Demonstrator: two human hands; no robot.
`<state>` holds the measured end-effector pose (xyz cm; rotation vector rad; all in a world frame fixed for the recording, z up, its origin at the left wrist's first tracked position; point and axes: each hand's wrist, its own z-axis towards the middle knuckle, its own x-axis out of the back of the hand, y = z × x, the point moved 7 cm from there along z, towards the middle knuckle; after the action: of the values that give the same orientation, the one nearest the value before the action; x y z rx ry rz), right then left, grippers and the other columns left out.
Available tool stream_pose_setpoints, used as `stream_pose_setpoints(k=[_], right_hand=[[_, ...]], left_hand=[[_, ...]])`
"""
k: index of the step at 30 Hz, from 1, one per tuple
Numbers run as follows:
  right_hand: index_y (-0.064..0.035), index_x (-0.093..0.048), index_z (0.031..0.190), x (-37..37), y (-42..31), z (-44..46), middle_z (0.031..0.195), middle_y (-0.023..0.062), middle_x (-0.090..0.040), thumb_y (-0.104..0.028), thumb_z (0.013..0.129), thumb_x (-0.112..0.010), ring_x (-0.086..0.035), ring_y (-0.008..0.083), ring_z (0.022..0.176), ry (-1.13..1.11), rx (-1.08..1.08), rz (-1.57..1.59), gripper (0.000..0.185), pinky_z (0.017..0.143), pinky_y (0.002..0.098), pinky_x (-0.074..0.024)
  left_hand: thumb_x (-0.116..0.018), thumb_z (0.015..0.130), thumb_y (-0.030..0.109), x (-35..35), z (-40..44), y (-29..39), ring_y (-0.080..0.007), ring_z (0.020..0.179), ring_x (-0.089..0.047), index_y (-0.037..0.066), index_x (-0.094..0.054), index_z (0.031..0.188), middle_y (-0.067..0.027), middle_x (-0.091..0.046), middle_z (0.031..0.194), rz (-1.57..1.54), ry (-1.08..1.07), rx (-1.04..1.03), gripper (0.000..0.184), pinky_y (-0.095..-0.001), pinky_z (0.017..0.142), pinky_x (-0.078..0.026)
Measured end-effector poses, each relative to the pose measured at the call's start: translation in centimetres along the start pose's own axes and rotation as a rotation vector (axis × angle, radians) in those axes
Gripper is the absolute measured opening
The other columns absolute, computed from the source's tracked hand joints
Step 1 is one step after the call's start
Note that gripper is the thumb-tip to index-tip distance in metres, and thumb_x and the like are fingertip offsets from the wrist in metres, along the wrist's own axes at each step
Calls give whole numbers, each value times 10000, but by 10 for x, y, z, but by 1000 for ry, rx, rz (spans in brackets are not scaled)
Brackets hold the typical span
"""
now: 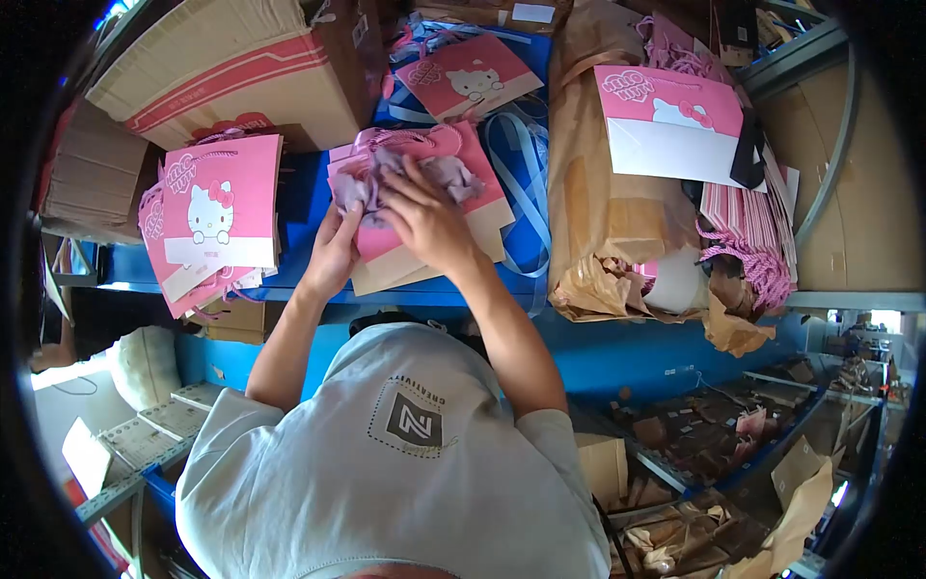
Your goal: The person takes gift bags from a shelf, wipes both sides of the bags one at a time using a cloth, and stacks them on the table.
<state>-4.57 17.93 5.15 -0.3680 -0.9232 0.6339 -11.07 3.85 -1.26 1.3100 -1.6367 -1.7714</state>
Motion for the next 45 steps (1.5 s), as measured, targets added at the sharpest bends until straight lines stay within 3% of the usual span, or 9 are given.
stream_pose_setpoints(k=[11,13,20,26,28,31,36,38,45], right_hand=[[19,-770,1191,81,89,-46,1370,173,-740,-48,982,-699,-574,395,1445,237,-346,-133,231,1094,414,-530],[-9,-764,1168,88,88,-57,1253,164,-777,-40,969,-668,-672,453,1230,340,-404,-71,223,987,459,-555],[-3,-739,1149,74,111,-73,1208,199,-751,-29,959,-647,-684,448,1047,217,-590,-111,212,892,450,-556],[4,-722,1111,80,94,-66,1159,204,-734,-41,953,-653,-672,430,976,307,-405,-35,178,844,428,-553],[5,-718,1094,80,99,-67,1147,198,-733,-45,952,-654,-671,423,966,314,-390,-66,164,837,419,-553],[0,-721,1100,84,97,-68,1150,195,-734,-55,956,-653,-672,422,965,329,-374,-63,169,833,421,-552],[-3,-729,1108,81,95,-67,1131,195,-744,-78,965,-653,-674,426,934,335,-400,-53,179,811,427,-552],[-2,-733,1110,81,95,-69,1109,197,-751,-90,969,-654,-674,431,905,318,-431,-60,183,793,432,-553],[-2,-744,1113,82,92,-70,1042,200,-774,-124,982,-658,-675,442,817,260,-537,-89,199,738,442,-555]], left_hand=[[-602,1123,137,-29,-33,63,-98,894,-651,16,-587,1335,-87,-722,1132,122,37,-169,245,-212,801,-526],[-585,1131,138,-36,-48,99,-83,833,-633,18,-577,1351,-81,-713,1103,241,20,-422,251,-194,735,-503],[-583,1130,157,-114,-18,137,-117,916,-666,-20,-549,1378,-107,-708,1120,-25,60,-478,306,-241,769,-546],[-617,1117,360,-135,90,103,-176,952,-673,-31,-582,1379,-127,-708,1123,-71,161,-75,471,-252,914,-531],[-607,1115,348,-156,84,108,-191,942,-684,-27,-615,1363,-111,-731,1051,-301,-36,84,449,-272,908,-537],[-622,1104,345,-149,56,112,-190,985,-690,-27,-660,1323,-117,-747,1056,-127,-100,13,433,-296,922,-540],[-625,1061,136,-182,-41,203,-234,916,-694,-41,-639,1327,-162,-760,1071,311,-548,-388,320,-330,877,-562],[-599,1024,14,-199,-105,254,-196,745,-665,29,-661,1226,-130,-750,898,608,-672,-1057,212,-332,798,-564],[-624,1018,26,-134,-152,247,-192,737,-660,55,-642,1219,-121,-739,889,608,-522,-984,204,-334,788,-563]])
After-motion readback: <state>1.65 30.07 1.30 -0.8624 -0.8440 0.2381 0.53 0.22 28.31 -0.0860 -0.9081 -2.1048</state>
